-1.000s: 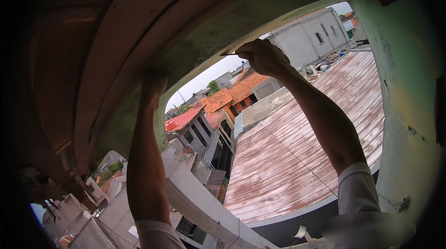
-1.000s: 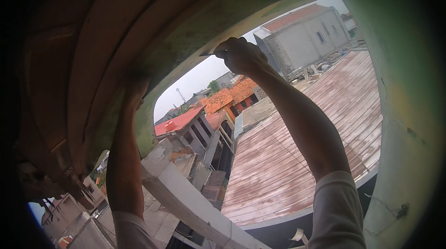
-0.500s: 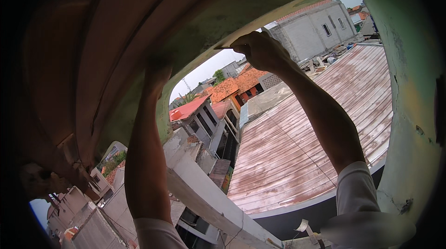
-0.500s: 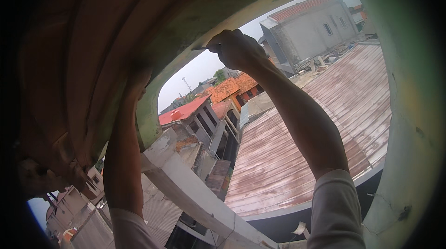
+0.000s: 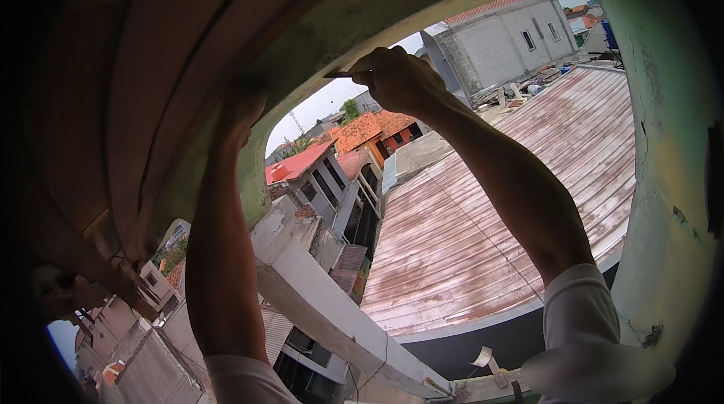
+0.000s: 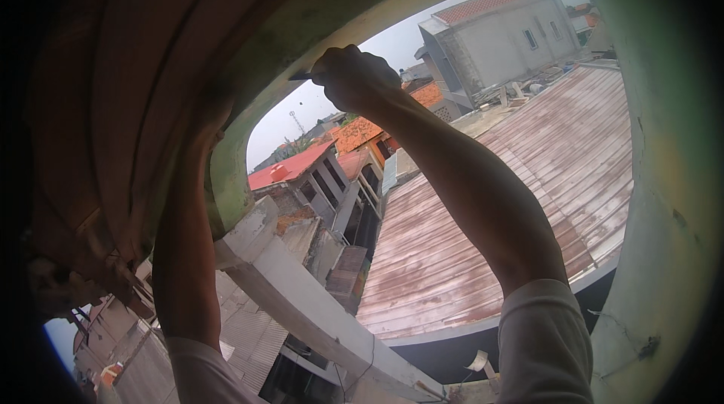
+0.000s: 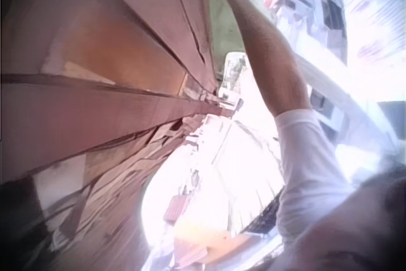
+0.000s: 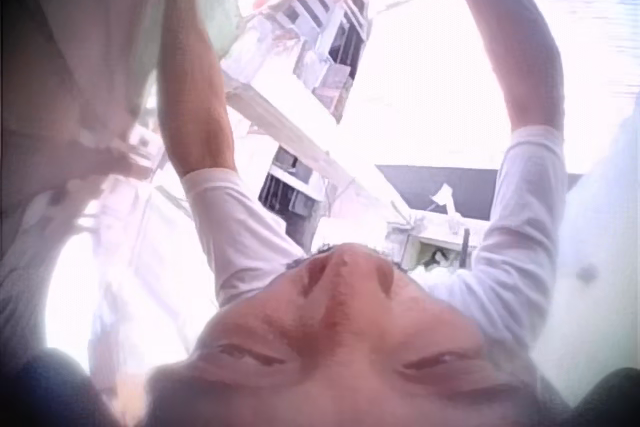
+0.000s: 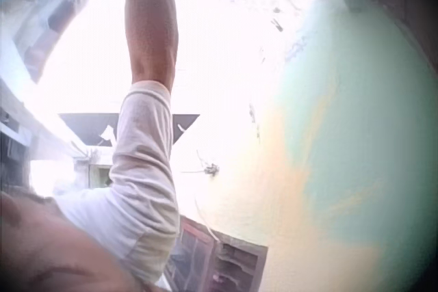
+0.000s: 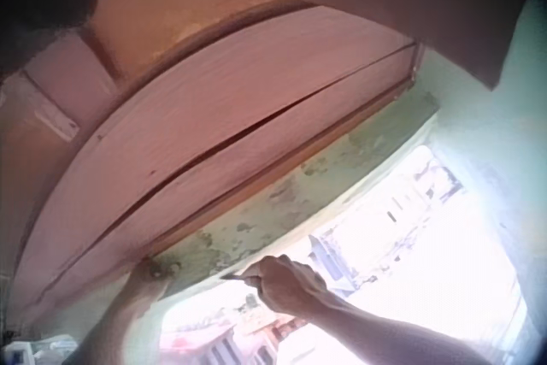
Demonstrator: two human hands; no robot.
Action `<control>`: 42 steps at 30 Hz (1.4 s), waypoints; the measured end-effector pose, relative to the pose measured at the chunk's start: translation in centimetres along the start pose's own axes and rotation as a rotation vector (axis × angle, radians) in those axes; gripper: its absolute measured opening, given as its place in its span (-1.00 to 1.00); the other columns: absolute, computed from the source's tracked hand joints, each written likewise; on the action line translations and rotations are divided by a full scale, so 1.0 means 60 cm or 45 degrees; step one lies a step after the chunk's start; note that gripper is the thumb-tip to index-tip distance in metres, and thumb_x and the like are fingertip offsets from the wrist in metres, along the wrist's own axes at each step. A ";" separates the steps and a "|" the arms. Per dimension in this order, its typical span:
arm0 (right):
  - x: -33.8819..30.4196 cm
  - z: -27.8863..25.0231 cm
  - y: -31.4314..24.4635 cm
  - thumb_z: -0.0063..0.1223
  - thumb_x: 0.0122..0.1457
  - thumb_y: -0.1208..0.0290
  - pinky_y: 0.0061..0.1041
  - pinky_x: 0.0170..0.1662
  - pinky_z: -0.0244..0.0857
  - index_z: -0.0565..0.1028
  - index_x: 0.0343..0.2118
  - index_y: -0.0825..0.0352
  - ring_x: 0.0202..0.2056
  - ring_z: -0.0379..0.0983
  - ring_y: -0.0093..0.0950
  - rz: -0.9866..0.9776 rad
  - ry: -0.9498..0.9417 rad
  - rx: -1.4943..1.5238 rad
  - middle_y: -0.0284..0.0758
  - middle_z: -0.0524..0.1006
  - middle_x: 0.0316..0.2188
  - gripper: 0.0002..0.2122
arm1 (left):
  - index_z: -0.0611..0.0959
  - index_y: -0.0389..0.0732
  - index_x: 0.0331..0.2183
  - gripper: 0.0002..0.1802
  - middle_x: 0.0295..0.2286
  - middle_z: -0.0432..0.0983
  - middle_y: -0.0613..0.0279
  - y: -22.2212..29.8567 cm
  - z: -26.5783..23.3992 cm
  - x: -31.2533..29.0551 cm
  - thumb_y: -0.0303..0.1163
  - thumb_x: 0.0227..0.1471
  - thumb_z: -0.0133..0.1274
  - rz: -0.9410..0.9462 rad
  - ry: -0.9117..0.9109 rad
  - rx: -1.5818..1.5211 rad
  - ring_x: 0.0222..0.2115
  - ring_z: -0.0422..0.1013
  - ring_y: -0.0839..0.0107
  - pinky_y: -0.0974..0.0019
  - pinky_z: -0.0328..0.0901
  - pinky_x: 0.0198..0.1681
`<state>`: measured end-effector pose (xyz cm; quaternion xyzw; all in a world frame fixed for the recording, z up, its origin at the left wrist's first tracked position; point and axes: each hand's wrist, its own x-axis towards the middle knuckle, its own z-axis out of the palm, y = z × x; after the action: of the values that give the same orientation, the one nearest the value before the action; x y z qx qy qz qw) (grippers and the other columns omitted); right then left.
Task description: The person scrapes a green-painted wall with a metal scraper, removing loose paint and surface material. The person works on the upper wall area near an arched opening and then moves to a lower section, continuing to scrape the surface.
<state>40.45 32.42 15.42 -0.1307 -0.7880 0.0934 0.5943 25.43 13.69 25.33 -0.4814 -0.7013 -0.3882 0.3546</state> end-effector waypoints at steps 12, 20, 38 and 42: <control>0.027 0.066 -0.014 0.17 0.17 0.44 -0.19 -0.07 0.52 0.71 -0.22 0.12 -0.18 0.65 -0.21 -0.164 -0.014 0.210 -0.21 0.68 -0.19 -0.84 | 0.54 -0.20 0.18 -0.28 0.10 0.50 -0.08 -0.039 -0.023 0.042 0.08 0.15 0.17 0.069 0.062 0.166 0.13 0.40 0.16 0.09 0.27 0.19; 0.054 0.154 -0.082 0.17 0.26 0.36 -0.18 0.00 0.52 0.72 -0.24 0.12 -0.15 0.67 -0.25 -0.131 0.004 0.119 -0.21 0.70 -0.19 -0.88 | 0.57 -0.24 0.15 -0.41 0.05 0.56 -0.11 0.100 0.033 -0.017 -0.08 0.22 0.20 -0.046 0.263 0.262 0.08 0.47 0.13 0.05 0.33 0.12; -0.008 0.203 -0.170 0.11 0.29 0.31 -0.13 -0.07 0.52 0.68 -0.11 0.13 -0.14 0.65 -0.19 -0.130 -0.180 0.291 -0.14 0.68 -0.18 -0.81 | 0.50 -0.30 0.19 -0.21 0.18 0.43 -0.11 0.098 0.005 -0.008 0.10 0.17 0.19 -0.193 -0.087 0.361 0.21 0.36 0.08 0.08 0.22 0.26; -0.052 -0.001 -0.096 0.19 0.29 0.30 -0.34 -0.23 0.50 0.67 -0.08 0.16 -0.39 0.64 -0.41 -0.412 -0.126 -0.207 -0.25 0.68 -0.38 -0.80 | 0.44 -0.32 0.23 -0.14 0.20 0.38 -0.17 0.052 -0.018 0.007 0.13 0.14 0.21 -0.231 -0.073 0.368 0.26 0.31 0.08 0.11 0.21 0.30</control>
<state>40.75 25.99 14.32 -0.0449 -0.8320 -0.0611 0.5495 28.42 13.61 26.80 -0.3709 -0.8003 -0.2998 0.3633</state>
